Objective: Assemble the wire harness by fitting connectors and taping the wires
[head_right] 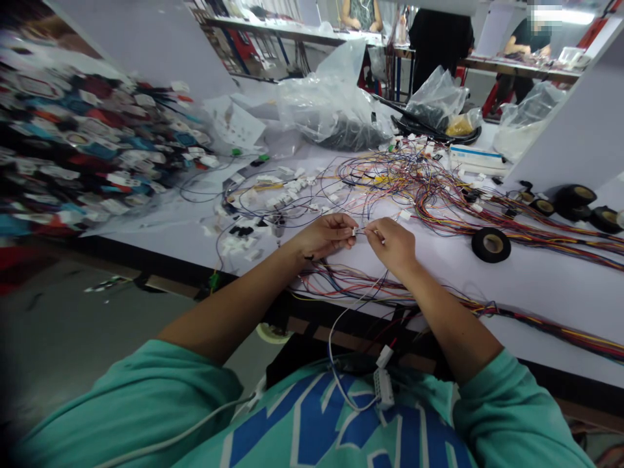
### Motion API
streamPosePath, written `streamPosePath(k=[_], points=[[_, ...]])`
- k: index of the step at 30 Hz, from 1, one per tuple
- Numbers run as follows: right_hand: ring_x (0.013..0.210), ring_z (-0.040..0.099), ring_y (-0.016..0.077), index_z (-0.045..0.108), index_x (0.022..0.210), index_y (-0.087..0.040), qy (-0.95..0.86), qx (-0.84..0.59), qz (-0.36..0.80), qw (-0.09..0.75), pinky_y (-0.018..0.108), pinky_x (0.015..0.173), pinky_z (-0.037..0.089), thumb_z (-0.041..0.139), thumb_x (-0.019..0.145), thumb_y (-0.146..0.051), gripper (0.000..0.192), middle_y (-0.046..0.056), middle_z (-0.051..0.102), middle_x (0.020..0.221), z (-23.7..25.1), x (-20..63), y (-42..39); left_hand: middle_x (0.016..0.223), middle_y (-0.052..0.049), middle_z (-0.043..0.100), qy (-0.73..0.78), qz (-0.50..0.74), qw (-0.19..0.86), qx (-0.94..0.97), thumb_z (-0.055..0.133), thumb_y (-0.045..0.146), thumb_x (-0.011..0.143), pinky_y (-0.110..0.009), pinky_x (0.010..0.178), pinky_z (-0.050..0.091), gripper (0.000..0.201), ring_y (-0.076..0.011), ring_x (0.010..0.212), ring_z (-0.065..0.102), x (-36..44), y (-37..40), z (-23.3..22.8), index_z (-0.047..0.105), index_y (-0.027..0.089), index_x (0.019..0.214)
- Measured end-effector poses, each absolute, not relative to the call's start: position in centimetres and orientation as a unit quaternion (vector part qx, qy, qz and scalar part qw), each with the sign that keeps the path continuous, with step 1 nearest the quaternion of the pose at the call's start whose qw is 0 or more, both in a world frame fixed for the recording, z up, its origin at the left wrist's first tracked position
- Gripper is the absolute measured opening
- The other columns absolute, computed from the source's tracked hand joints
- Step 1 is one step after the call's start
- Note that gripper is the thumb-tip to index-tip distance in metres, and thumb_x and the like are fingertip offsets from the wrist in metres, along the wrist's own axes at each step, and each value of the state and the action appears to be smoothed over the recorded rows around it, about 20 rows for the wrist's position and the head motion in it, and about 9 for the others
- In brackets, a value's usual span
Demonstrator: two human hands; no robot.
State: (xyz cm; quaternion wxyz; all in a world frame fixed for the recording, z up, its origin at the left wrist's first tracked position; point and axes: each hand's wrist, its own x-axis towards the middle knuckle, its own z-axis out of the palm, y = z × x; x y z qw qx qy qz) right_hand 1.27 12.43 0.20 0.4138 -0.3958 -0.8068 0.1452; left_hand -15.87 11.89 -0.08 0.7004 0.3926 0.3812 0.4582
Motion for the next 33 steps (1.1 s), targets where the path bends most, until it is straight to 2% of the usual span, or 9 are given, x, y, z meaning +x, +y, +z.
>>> streamPosePath(k=[5,14,20,25,33], points=[[0.052,0.044,0.01,0.057,0.064,-0.021,-0.805,-0.397,0.141,0.417,0.022,0.052,0.033,0.051,0.072,-0.019,0.01,-0.003,0.05,0.054,0.04,1.05,12.4,0.049,0.0,0.059,0.379,0.453,0.708,0.388,0.076,0.014,0.054,-0.017,0.045,0.047,0.023,-0.0098,0.046,0.058,-15.93,11.8,-0.03,0.057,0.009,0.067],[0.053,0.046,0.0108,0.055,0.065,-0.021,-0.831,-0.381,0.094,0.394,0.023,0.052,0.031,0.048,0.07,-0.014,0.011,-0.002,0.051,0.056,0.06,0.96,12.19,0.045,0.0,0.06,0.358,0.454,0.72,0.383,0.081,0.016,0.044,-0.017,0.041,0.047,0.031,-0.0102,0.042,0.057,-15.86,11.65,0.16,0.059,0.009,0.066],[0.057,0.048,0.013,0.056,0.066,-0.021,-0.843,-0.391,0.023,0.37,0.024,0.051,0.028,0.046,0.072,-0.016,0.012,0.0,0.054,0.058,-0.08,0.97,11.81,0.045,-0.001,0.06,0.379,0.431,0.716,0.397,0.077,0.014,0.05,-0.016,0.039,0.045,0.024,-0.01,0.041,0.057,-15.95,11.49,0.37,0.059,0.009,0.066],[0.062,0.05,0.0149,0.056,0.07,-0.021,-0.854,-0.395,0.019,0.339,0.025,0.052,0.027,0.045,0.074,-0.018,0.013,0.002,0.056,0.063,-0.05,0.98,11.55,0.044,0.0,0.058,0.395,0.409,0.72,0.398,0.074,0.013,0.056,-0.016,0.039,0.044,0.019,-0.0092,0.039,0.055,-16.08,11.47,0.33,0.059,0.009,0.067],[0.059,0.049,0.0141,0.056,0.068,-0.02,-0.851,-0.392,0.003,0.349,0.025,0.051,0.027,0.045,0.073,-0.017,0.013,0.002,0.056,0.06,-0.05,0.92,11.5,0.043,0.001,0.059,0.396,0.411,0.731,0.374,0.077,0.014,0.051,-0.015,0.037,0.044,0.024,-0.0086,0.037,0.055,-15.88,11.45,0.22,0.059,0.009,0.066]])
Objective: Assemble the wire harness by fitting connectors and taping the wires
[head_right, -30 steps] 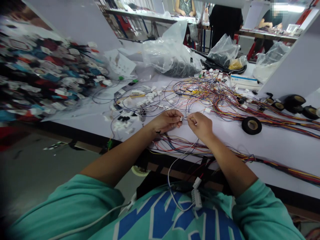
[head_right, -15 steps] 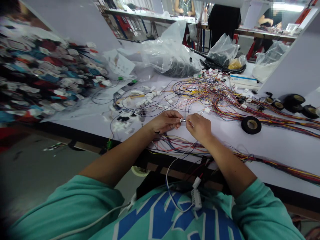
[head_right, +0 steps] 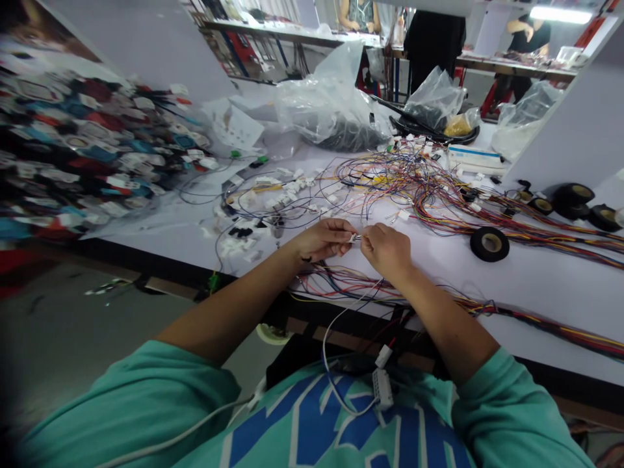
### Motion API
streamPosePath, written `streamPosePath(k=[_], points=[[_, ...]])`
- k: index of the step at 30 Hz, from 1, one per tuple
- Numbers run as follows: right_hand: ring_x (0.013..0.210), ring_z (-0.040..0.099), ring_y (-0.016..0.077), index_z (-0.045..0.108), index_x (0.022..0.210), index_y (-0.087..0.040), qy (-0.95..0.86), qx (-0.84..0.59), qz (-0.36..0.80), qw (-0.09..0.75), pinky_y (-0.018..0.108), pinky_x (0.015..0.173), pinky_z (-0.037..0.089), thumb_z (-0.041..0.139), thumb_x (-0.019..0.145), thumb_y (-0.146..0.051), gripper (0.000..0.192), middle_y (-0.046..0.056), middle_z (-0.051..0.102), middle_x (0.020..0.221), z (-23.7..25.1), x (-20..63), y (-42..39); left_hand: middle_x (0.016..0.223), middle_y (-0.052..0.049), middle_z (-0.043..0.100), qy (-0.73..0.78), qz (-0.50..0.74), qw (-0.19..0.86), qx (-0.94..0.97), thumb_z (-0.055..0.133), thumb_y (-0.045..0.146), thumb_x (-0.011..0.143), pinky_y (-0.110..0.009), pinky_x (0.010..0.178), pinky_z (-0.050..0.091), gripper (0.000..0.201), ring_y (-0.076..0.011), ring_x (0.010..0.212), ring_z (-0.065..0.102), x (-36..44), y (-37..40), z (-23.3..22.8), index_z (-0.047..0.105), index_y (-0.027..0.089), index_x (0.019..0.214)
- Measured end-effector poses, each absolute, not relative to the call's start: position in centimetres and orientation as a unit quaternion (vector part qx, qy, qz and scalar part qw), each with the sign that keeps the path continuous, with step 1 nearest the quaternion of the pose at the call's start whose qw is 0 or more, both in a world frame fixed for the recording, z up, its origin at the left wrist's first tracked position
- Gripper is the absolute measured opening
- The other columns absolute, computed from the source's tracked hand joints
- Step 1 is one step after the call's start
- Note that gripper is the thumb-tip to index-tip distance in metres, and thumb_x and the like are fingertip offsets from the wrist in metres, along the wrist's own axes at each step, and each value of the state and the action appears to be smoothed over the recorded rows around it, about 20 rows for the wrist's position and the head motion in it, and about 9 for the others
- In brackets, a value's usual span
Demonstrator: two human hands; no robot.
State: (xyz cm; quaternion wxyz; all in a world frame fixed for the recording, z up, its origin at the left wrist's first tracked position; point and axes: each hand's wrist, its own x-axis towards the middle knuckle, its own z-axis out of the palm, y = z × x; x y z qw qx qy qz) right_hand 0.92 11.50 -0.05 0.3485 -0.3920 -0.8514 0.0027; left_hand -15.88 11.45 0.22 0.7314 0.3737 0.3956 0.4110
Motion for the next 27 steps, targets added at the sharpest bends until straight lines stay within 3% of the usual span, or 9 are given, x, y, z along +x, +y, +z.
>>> streamPosePath(k=[10,18,27], points=[[0.055,0.048,0.0129,0.053,0.062,-0.021,-0.825,-0.42,0.06,0.373,0.024,0.05,0.027,0.047,0.07,-0.019,0.01,0.0,0.053,0.056,-0.17,0.39,10.94,0.043,0.0,0.058,0.397,0.417,0.732,0.365,0.076,0.015,0.054,-0.015,0.035,0.044,0.021,-0.0086,0.036,0.054,-15.32,11.24,0.32,0.059,0.009,0.065],[0.05,0.047,0.0097,0.053,0.06,-0.02,-0.755,-0.423,0.294,0.405,0.022,0.05,0.036,0.049,0.066,-0.022,0.008,-0.003,0.056,0.056,-0.04,0.49,11.87,0.042,0.0,0.059,0.386,0.425,0.727,0.377,0.077,0.017,0.051,-0.015,0.037,0.044,0.024,-0.0088,0.037,0.054,-15.18,11.25,0.11,0.06,0.009,0.065],[0.048,0.042,0.0092,0.046,0.056,-0.02,-0.755,-0.421,0.288,0.413,0.022,0.05,0.034,0.046,0.065,-0.023,0.01,-0.003,0.049,0.052,0.33,0.32,11.6,0.043,0.0,0.059,0.39,0.439,0.711,0.388,0.081,0.023,0.045,-0.015,0.037,0.043,0.033,-0.0086,0.038,0.054,-15.09,11.11,0.43,0.059,0.009,0.065]])
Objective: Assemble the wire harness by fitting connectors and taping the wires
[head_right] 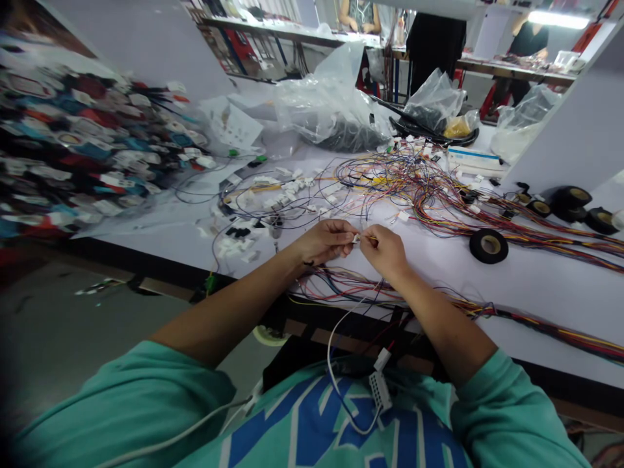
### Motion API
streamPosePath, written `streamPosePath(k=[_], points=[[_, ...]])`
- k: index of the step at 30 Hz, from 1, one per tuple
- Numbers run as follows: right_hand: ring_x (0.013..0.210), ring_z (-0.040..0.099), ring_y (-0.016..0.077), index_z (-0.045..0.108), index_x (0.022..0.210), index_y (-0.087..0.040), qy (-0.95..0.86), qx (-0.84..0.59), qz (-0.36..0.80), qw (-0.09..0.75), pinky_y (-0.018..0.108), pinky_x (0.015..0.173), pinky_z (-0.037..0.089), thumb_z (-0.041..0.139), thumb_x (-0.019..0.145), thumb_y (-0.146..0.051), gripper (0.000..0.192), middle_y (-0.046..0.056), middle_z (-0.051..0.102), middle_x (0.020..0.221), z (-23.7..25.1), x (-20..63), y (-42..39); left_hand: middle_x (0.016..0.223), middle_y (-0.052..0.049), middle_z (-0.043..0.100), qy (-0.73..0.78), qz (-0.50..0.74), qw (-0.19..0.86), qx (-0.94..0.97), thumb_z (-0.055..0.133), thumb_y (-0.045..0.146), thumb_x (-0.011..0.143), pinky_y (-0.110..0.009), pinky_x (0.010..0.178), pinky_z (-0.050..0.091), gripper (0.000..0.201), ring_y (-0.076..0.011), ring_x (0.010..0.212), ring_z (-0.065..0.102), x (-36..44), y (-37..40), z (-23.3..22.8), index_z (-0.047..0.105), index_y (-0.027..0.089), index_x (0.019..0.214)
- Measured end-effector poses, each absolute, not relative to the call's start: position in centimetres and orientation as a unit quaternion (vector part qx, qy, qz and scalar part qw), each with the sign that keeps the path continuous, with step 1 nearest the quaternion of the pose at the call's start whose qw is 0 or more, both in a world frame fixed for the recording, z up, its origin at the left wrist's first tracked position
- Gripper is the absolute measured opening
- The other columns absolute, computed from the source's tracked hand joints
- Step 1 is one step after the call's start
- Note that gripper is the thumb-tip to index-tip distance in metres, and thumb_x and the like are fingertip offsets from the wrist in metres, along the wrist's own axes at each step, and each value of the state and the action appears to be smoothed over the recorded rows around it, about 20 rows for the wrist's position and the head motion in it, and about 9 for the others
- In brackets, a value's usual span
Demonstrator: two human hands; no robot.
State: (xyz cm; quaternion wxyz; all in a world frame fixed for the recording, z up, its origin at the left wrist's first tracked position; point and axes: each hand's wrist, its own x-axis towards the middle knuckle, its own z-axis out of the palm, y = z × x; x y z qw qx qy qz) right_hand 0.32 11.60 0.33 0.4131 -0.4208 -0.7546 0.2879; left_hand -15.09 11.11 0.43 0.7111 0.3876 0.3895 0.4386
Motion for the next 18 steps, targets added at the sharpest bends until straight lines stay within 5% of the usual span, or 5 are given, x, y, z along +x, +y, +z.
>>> streamPosePath(k=[18], points=[[0.051,0.042,0.0097,0.045,0.056,-0.02,-0.713,-0.453,0.361,0.396,0.022,0.051,0.033,0.046,0.062,-0.022,0.007,-0.004,0.046,0.051,0.46,-0.04,11.41,0.044,0.0,0.06,0.405,0.44,0.658,0.458,0.08,0.031,0.044,-0.018,0.041,0.045,0.04,-0.0093,0.039,0.055,-15.0,10.93,1.07,0.058,0.009,0.068]])
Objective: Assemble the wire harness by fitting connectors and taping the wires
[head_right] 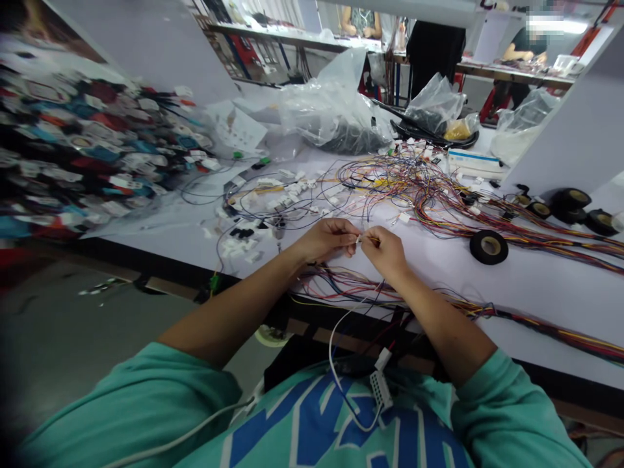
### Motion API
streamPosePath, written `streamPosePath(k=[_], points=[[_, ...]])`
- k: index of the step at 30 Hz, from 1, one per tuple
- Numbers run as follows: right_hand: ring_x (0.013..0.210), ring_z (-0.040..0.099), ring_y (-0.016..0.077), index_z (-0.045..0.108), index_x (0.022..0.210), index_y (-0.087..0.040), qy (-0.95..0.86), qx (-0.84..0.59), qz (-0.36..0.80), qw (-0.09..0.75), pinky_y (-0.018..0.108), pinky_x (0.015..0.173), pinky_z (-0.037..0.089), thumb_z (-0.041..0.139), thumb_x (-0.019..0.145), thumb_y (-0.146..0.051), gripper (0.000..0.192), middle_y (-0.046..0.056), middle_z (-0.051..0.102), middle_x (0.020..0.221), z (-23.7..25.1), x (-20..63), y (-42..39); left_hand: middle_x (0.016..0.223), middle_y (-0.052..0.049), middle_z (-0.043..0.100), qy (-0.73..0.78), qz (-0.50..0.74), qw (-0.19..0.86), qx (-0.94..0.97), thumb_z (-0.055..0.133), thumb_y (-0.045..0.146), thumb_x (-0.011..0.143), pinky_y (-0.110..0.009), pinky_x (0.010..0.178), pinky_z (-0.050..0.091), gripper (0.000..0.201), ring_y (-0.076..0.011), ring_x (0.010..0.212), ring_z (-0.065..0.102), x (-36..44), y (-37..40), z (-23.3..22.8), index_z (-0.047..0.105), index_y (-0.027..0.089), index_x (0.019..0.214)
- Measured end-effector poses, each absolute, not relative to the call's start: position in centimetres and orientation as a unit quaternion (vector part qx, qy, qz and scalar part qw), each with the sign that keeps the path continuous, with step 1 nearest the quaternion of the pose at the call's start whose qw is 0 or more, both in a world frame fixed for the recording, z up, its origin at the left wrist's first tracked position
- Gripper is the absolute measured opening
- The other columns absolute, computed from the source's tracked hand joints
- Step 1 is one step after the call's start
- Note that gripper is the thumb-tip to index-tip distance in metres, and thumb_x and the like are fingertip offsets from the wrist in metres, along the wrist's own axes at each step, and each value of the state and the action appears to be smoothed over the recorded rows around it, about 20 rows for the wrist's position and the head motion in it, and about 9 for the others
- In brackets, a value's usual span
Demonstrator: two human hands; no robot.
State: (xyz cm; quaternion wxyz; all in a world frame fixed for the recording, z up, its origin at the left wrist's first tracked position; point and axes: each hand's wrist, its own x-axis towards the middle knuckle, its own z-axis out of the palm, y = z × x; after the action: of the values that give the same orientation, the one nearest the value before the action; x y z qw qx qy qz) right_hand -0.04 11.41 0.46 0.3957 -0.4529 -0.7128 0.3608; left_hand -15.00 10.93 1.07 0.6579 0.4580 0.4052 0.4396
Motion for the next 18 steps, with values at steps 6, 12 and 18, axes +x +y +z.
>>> streamPosePath(k=[6,12,18], points=[[0.05,0.043,0.0098,0.049,0.055,-0.02,-0.704,-0.464,0.38,0.38,0.022,0.051,0.034,0.048,0.061,-0.023,0.007,-0.004,0.048,0.05,0.67,0.05,11.61,0.044,0.0,0.06,0.411,0.441,0.645,0.47,0.079,0.029,0.046,-0.019,0.042,0.045,0.037,-0.0091,0.039,0.055,-14.9,10.97,0.91,0.058,0.009,0.068],[0.05,0.044,0.0098,0.049,0.055,-0.02,-0.708,-0.468,0.365,0.382,0.022,0.05,0.034,0.047,0.061,-0.021,0.006,-0.004,0.049,0.051,0.65,0.02,11.54,0.044,0.001,0.06,0.418,0.447,0.635,0.472,0.078,0.028,0.048,-0.019,0.042,0.044,0.033,-0.0083,0.039,0.054,-14.79,10.98,0.75,0.058,0.009,0.067],[0.052,0.044,0.0097,0.045,0.055,-0.02,-0.729,-0.45,0.334,0.393,0.022,0.053,0.035,0.045,0.063,-0.021,0.008,-0.004,0.048,0.052,0.34,-0.02,11.44,0.044,0.001,0.06,0.414,0.449,0.637,0.471,0.079,0.033,0.045,-0.019,0.042,0.045,0.038,-0.0089,0.039,0.055,-14.53,10.9,0.47,0.058,0.01,0.066]])
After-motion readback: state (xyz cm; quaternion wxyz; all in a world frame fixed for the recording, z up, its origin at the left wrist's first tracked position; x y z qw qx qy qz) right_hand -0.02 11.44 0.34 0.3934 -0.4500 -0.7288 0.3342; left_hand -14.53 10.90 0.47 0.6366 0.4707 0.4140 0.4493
